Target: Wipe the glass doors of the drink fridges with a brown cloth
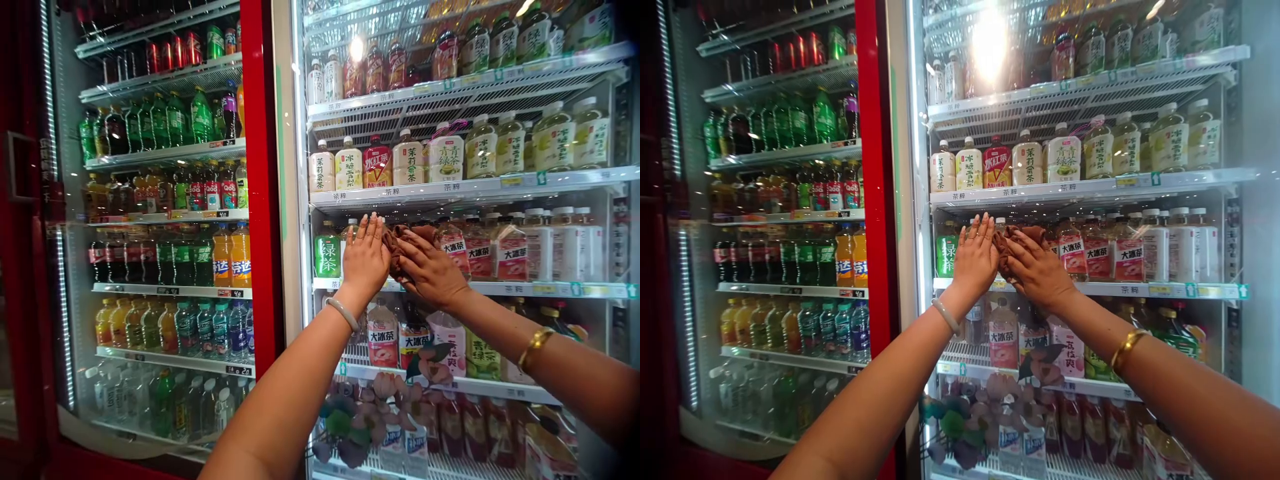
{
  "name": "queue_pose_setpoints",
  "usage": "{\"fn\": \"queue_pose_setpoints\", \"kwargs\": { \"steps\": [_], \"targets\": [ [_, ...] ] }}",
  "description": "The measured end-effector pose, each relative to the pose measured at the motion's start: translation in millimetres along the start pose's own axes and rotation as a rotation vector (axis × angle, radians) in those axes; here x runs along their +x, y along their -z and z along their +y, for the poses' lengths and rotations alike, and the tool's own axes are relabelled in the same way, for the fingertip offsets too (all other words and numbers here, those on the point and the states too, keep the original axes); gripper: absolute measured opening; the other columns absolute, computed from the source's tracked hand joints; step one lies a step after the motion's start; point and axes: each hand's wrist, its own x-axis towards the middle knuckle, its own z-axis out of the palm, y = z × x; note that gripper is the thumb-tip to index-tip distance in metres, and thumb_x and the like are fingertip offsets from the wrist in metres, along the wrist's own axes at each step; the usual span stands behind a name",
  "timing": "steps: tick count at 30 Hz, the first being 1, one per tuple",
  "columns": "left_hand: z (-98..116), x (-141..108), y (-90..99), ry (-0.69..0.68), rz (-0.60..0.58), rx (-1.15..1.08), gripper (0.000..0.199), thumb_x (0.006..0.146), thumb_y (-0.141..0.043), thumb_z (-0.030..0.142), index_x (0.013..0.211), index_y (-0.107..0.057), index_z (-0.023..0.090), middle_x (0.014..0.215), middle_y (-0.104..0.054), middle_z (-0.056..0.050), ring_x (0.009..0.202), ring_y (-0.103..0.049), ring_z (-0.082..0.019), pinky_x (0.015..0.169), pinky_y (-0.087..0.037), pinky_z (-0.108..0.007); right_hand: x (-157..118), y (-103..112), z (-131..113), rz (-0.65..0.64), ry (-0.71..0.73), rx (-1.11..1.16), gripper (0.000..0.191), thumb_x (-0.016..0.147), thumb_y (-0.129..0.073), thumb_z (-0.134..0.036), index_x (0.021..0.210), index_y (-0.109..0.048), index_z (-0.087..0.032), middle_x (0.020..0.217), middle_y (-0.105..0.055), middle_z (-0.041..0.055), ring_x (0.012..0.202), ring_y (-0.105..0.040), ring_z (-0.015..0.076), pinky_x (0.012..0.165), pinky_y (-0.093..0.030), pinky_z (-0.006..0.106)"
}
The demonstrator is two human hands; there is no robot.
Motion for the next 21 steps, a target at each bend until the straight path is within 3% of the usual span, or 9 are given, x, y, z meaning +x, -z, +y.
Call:
{"fn": "queue_pose_setpoints", "kwargs": {
  "steps": [2, 4, 7, 10, 12, 14, 17, 19, 21],
  "targets": [
    [-2, 0, -0.1, -0.009, 0.005, 0.0, 0.059, 0.106, -0.029, 0.026, 0.164, -0.032, 0.012, 0.174, -0.028, -0.004, 0.163, -0.022, -0.021, 0.135, -0.021, -0.048, 12, 2, 14, -0.019, 0.066, 0.043, 0.041, 0.093, -0.064, -0.029, 0.132, -0.066, -0.019, 0.159, -0.053, 0.0136, 0.156, -0.035, 0.0349, 0.128, -0.031, 0.063],
    [-3, 0, -0.5, -0.016, 0.004, 0.005, 0.059, 0.107, -0.03, 0.028, 0.163, -0.032, 0.011, 0.173, -0.028, -0.005, 0.163, -0.023, -0.021, 0.135, -0.021, -0.048, 18, 6, 30, 0.003, 0.036, 0.054, 0.044, 0.092, -0.065, -0.03, 0.135, -0.065, -0.022, 0.159, -0.053, 0.0108, 0.155, -0.038, 0.0337, 0.129, -0.03, 0.061],
    [-4, -1, -1.5, -0.02, -0.012, 0.016, 0.061, 0.106, -0.032, 0.031, 0.164, -0.031, 0.012, 0.174, -0.028, -0.006, 0.163, -0.022, -0.022, 0.135, -0.022, -0.05, 8, 8, 36, 0.105, -0.178, 0.009, 0.049, 0.092, -0.065, -0.032, 0.14, -0.061, -0.023, 0.16, -0.051, 0.0107, 0.155, -0.037, 0.0353, 0.128, -0.034, 0.06],
    [-4, -1, -2.4, -0.025, -0.011, 0.023, 0.062, 0.105, -0.034, 0.03, 0.165, -0.03, 0.014, 0.174, -0.029, -0.006, 0.163, -0.022, -0.022, 0.134, -0.022, -0.048, -10, 4, 12, 0.165, -0.362, -0.033, 0.054, 0.092, -0.065, -0.031, 0.144, -0.058, -0.024, 0.164, -0.045, 0.0126, 0.157, -0.033, 0.0391, 0.125, -0.037, 0.061],
    [-5, -1, -2.1, -0.03, -0.005, 0.029, 0.062, 0.104, -0.036, 0.028, 0.165, -0.03, 0.013, 0.173, -0.03, -0.006, 0.163, -0.022, -0.022, 0.134, -0.022, -0.048, -10, 1, -5, 0.117, -0.305, -0.013, 0.053, 0.092, -0.065, -0.031, 0.144, -0.058, -0.024, 0.164, -0.046, 0.0121, 0.157, -0.033, 0.0389, 0.124, -0.039, 0.061],
    [-7, -2, -1.3, -0.042, 0.002, 0.032, 0.063, 0.103, -0.037, 0.025, 0.164, -0.032, 0.012, 0.173, -0.031, -0.007, 0.163, -0.023, -0.021, 0.134, -0.022, -0.046, 4, 1, -9, 0.035, -0.151, 0.033, 0.048, 0.094, -0.062, -0.031, 0.141, -0.06, -0.022, 0.161, -0.05, 0.0106, 0.156, -0.035, 0.0366, 0.124, -0.039, 0.061],
    [-13, -4, -0.5, -0.071, 0.02, 0.03, 0.061, 0.102, -0.037, 0.024, 0.161, -0.036, 0.01, 0.172, -0.033, -0.009, 0.162, -0.024, -0.021, 0.134, -0.023, -0.044, 36, 8, 16, -0.011, -0.054, 0.071, 0.045, 0.094, -0.061, -0.032, 0.138, -0.063, -0.022, 0.158, -0.054, 0.0096, 0.153, -0.04, 0.0348, 0.127, -0.034, 0.061],
    [-16, -6, -1.0, -0.086, 0.026, 0.029, 0.062, 0.103, -0.037, 0.026, 0.162, -0.035, 0.011, 0.172, -0.033, -0.009, 0.162, -0.025, -0.022, 0.134, -0.024, -0.046, 45, 12, 37, 0.062, -0.148, 0.055, 0.047, 0.094, -0.061, -0.032, 0.139, -0.063, -0.022, 0.156, -0.056, 0.0098, 0.152, -0.041, 0.0352, 0.127, -0.035, 0.06],
    [-18, -7, -2.0, -0.089, 0.029, 0.027, 0.063, 0.103, -0.038, 0.027, 0.164, -0.031, 0.013, 0.173, -0.031, -0.008, 0.162, -0.025, -0.022, 0.133, -0.024, -0.048, 36, 12, 44, 0.167, -0.3, 0.02, 0.048, 0.093, -0.062, -0.032, 0.141, -0.061, -0.022, 0.156, -0.055, 0.0105, 0.153, -0.04, 0.0369, 0.126, -0.037, 0.061]
  ]
}}
